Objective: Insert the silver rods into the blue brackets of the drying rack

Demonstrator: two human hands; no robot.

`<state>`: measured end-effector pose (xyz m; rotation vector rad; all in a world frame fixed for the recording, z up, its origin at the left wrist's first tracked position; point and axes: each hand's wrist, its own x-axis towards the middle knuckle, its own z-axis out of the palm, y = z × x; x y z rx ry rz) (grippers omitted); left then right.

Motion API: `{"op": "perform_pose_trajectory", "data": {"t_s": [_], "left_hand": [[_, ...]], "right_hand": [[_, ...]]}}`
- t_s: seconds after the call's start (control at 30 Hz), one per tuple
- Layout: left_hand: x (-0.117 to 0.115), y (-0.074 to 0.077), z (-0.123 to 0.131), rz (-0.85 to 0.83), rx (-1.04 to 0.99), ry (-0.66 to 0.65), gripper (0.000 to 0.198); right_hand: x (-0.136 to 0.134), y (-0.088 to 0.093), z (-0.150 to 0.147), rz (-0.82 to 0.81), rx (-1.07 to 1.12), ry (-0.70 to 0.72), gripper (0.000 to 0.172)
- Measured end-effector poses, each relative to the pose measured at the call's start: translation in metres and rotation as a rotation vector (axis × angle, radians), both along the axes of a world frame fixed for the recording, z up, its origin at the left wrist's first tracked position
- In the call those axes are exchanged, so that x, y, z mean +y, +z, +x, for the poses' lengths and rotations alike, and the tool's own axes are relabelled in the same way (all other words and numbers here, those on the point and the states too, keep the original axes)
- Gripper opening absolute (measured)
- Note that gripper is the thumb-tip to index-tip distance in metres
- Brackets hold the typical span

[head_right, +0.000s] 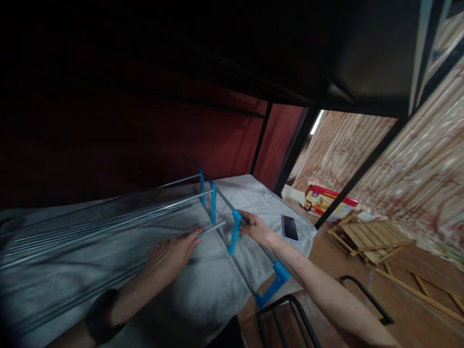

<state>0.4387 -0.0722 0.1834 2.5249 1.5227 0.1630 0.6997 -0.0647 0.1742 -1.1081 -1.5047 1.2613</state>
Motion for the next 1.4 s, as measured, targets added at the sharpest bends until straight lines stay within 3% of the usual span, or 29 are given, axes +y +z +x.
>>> {"op": "perform_pose_trajectory", "data": {"t_s": [0.13, 0.3, 0.53, 0.8, 1.07, 1.4], "left_hand": [[-0.006, -0.019, 0.009, 0.068, -0.034, -0.014, 0.040], [-0.004, -0.030, 0.016, 0.077, -0.070, -0.049, 0.040], [-0.004, -0.023, 0.017, 0.045, -0.087, -0.061, 0.039], [0.014, -0.022, 0.011, 0.004, -0.139, -0.102, 0.032], [0.006, -0.008, 0.016, 0.014, -0.079, -0.125, 0.032], [-0.007, -0.007, 0.017, 0.232, 0.062, -0.228, 0.044]], "right_hand": [[0.001, -0.003, -0.010, 0.042, -0.033, -0.051, 0.046], [-0.006, -0.017, -0.015, 0.015, 0.005, -0.127, 0.049], [-0.007, -0.014, -0.017, 0.018, -0.030, -0.131, 0.044], [-0.010, -0.012, -0.020, 0.076, -0.041, -0.083, 0.043], [-0.009, -0.011, -0.018, 0.028, -0.062, -0.124, 0.045], [-0.012, -0.022, -0.012, -0.054, -0.022, -0.175, 0.052]]}}
